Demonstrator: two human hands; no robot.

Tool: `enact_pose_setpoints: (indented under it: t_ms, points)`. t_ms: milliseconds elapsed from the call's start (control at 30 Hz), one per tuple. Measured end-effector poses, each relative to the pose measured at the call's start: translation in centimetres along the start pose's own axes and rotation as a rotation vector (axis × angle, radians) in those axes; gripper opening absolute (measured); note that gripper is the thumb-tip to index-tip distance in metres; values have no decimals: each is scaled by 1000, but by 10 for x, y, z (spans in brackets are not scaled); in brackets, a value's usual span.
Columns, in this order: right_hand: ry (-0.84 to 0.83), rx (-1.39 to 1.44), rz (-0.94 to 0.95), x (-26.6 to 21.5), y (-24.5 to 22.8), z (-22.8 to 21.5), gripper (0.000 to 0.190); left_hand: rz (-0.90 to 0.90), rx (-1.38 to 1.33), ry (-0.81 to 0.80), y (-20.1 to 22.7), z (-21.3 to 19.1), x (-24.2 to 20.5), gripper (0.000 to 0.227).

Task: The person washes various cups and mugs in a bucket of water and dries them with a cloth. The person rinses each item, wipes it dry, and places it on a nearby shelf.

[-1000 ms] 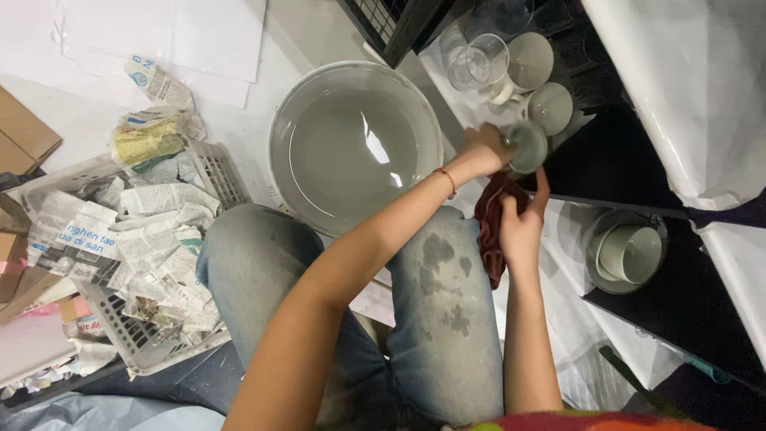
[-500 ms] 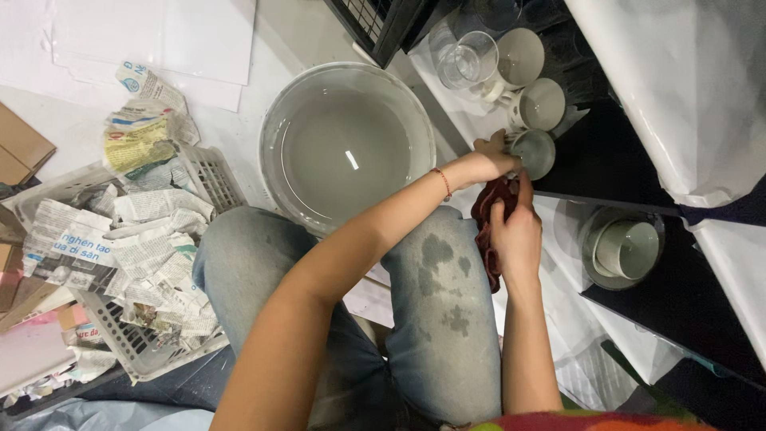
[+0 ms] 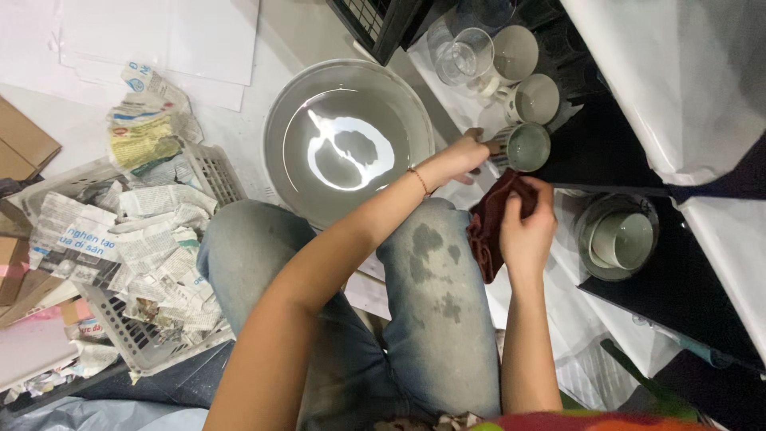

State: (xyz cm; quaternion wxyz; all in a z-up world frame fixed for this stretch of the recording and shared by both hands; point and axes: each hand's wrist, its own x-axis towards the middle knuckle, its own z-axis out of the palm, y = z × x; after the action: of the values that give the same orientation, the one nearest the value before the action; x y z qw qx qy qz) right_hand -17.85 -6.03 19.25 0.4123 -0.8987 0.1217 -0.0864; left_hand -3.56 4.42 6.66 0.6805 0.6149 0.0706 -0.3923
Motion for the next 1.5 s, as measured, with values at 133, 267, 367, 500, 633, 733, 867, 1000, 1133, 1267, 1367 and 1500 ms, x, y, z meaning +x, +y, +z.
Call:
enact_pose_setpoints:
  t_ms: [133,267,367,500,633,733,867,1000,1133,1267,1367,1500]
  points:
    - [100,243,-39,-4,2,-10,19,37,313,-56,24,-4,-49,84]
    - [123,406,-113,-23,-19,-33,26,315,199,-389,38,3,-133,75]
    - [85,474,-243,-44,-40,-51,27,551,310,-290,37,21,-186,73]
    - [107,402,-316,-73,-54,-80,23,820,544,-2,36,55,-222,57]
    - [188,279,-356,-95,-48,-115,47,1017,884,248,40,95,-244,44]
    - [107,126,-234,-112,-37,-144,47,1107,756,221,53,119,-261,37]
    - [-49,61,-40,-138,-9,-175,33,881,816,240,59,149,-287,37]
    - [-4,120,-319,-152,22,-187,28,857,943,401,53,159,-308,47]
    - [-114,340,-141,-158,32,-170,29,644,995,382,38,140,-323,40]
    - [-61,213,-158,-161,21,-152,42,526,992,496,18,110,-339,39]
    - [41,74,-416,-166,14,-157,40,488,1049,563,7,100,-356,47]
    - [-64,19,-506,-173,24,-192,41,745,1199,622,8,119,-368,74]
